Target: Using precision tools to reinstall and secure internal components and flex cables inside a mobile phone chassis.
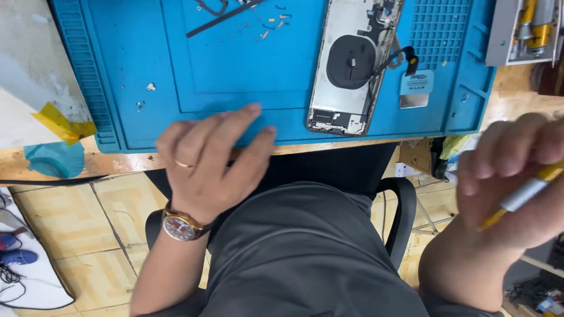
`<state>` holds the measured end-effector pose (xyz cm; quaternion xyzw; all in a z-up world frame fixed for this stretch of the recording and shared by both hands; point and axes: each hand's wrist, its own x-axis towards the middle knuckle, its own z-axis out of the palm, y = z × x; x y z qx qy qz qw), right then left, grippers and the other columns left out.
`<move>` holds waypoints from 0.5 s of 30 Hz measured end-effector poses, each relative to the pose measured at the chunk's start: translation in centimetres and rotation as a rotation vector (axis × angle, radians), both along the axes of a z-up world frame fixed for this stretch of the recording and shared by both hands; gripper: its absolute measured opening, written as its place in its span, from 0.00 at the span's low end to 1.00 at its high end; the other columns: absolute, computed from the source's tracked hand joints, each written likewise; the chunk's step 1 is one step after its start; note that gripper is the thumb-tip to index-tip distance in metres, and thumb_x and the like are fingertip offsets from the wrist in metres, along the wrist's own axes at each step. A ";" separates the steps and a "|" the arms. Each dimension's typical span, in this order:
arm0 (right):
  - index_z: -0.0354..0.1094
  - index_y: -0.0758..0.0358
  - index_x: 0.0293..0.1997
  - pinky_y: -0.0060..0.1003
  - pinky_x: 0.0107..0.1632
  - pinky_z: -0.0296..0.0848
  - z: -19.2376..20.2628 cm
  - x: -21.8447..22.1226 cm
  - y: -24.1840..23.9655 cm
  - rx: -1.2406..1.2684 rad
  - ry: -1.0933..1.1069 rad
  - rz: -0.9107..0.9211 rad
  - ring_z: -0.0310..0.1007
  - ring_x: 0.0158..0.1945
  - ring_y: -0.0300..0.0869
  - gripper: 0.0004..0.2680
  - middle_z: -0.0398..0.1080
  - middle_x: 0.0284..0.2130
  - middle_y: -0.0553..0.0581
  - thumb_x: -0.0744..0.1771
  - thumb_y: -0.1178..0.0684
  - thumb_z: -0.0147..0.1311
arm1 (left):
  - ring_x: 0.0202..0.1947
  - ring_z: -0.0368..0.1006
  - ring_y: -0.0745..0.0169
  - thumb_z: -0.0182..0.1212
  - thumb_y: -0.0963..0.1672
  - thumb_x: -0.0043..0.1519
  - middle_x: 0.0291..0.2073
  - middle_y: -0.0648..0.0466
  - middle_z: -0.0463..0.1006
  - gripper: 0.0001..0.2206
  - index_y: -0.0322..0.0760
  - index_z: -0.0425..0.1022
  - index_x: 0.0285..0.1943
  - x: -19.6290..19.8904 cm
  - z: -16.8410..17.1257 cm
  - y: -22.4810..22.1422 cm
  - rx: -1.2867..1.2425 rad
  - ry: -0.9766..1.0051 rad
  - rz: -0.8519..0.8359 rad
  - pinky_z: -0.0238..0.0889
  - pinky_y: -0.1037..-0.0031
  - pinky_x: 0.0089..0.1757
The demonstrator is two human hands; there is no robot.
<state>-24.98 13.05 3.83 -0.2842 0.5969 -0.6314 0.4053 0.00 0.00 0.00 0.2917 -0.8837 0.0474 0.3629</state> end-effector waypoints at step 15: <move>0.63 0.49 0.48 0.41 0.22 0.61 -0.7 0.1 -7.9 0.056 1.635 1.116 0.66 0.27 0.45 0.11 0.69 0.35 0.48 0.63 0.58 0.46 | 0.50 0.56 0.69 0.53 0.49 0.63 0.49 0.60 0.63 0.06 0.54 0.70 0.46 -0.7 -1.3 -0.1 -0.007 -0.219 -0.080 0.57 0.76 0.44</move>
